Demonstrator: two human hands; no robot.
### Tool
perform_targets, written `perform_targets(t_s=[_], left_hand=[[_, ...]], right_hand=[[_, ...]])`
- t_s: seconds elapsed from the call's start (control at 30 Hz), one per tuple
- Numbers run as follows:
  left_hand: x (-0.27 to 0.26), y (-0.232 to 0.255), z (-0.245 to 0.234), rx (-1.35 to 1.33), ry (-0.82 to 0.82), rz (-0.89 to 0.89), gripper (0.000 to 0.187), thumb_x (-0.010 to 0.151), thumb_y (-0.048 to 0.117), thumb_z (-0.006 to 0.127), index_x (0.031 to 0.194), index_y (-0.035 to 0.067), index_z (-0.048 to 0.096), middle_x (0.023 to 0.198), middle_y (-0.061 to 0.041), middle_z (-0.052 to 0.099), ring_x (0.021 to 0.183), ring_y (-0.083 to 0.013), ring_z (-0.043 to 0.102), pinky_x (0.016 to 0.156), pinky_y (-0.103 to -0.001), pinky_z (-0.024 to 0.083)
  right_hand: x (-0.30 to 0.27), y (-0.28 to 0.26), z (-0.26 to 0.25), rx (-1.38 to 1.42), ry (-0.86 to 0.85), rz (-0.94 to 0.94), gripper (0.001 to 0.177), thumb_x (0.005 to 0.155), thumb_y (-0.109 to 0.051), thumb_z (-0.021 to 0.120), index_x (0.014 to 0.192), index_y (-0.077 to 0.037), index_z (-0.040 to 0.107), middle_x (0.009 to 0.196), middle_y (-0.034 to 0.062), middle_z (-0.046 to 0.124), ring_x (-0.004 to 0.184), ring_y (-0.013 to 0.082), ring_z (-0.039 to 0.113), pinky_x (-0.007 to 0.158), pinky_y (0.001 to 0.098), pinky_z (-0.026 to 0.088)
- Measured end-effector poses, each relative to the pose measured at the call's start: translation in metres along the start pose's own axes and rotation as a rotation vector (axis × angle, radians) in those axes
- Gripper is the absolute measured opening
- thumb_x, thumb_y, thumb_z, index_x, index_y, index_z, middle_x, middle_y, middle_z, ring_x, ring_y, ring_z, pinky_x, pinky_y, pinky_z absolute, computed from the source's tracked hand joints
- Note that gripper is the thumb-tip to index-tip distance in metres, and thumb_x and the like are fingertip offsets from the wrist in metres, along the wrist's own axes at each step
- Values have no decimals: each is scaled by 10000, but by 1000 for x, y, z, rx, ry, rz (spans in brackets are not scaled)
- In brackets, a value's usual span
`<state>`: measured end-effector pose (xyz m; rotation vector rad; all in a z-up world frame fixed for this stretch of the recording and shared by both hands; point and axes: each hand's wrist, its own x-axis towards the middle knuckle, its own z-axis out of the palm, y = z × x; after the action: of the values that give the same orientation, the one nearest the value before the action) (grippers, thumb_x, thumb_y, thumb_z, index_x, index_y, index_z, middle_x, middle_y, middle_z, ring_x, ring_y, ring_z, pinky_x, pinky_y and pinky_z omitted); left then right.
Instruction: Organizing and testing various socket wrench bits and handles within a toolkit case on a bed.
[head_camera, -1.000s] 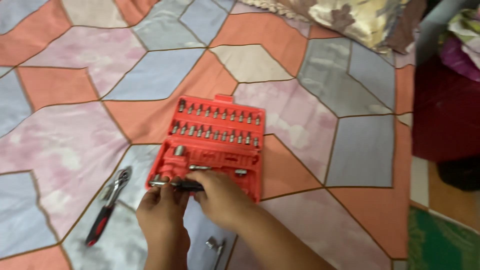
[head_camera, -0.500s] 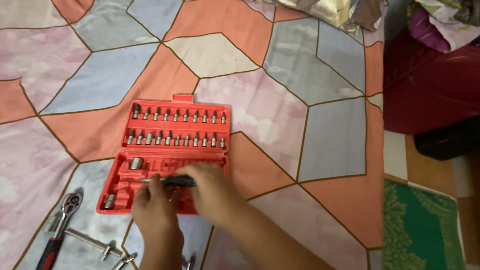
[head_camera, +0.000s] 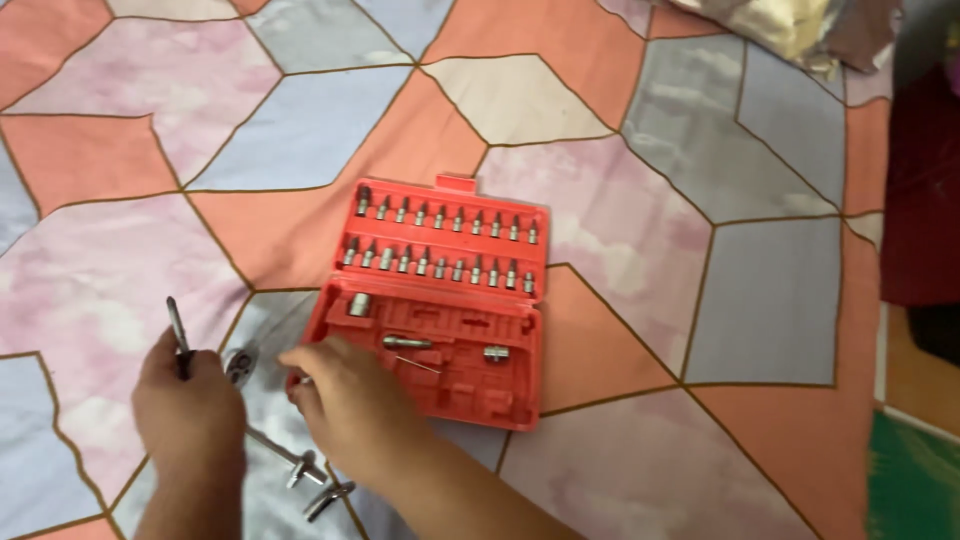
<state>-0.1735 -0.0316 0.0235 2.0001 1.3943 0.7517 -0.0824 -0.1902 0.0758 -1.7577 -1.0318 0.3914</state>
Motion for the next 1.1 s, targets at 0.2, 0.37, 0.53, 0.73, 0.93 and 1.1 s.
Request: perform_targets(t_s=[0.2,0.37,0.53,0.73,0.93,1.1], left_hand=[[25,-15,-37,326,22,-199,500,936,143,632,1427,219,694,1118,-275,690,994,-476,653,823,-578,505],[13,-20,-40,578,168,-193,341,864,273,720,1194,205,766,1182,-269,666,1053,-496,615,802,-585,498],[-30,-39,-34,213,-31,-226,307,915,387,722,1016,97,723,1014,-198,721,986,-427,678,914,-529,528],[-64,-40,-16,267,93,-51,274,770,335,794,928,111,782,977,-163,667,956,-442,627,867,-545,504],[-67,-46,-2,350,139,43,287,888,233,739,1116,81,652,1108,-210,595,1022,-456,606,882,-568,501],[-54,-27,-8,599,-74,-141,354,880,319,749,1076,51,625,1095,-233,581,971,-456,639,752,-580,532]], right_hand=[[14,-12,53,32,-86,28,224,968,-95,628,1180,-30,659,1110,196,677,1045,401,650,892,478,524],[18,-6,81,34,-127,10,201,979,-72,601,1169,-29,654,1121,196,676,1064,401,645,904,478,520],[10,9,98,5,-91,-11,245,946,-30,588,1182,-34,653,1138,207,677,1072,408,641,921,485,515],[8,8,90,43,-92,91,227,957,-19,569,1172,-31,642,1072,185,672,997,359,668,885,440,540],[7,2,68,41,-89,133,232,956,-16,559,1173,-25,641,1028,179,680,960,355,670,843,441,540],[-2,16,51,90,-50,60,210,988,-27,576,1192,-6,623,1054,206,686,1006,374,670,875,442,532]])
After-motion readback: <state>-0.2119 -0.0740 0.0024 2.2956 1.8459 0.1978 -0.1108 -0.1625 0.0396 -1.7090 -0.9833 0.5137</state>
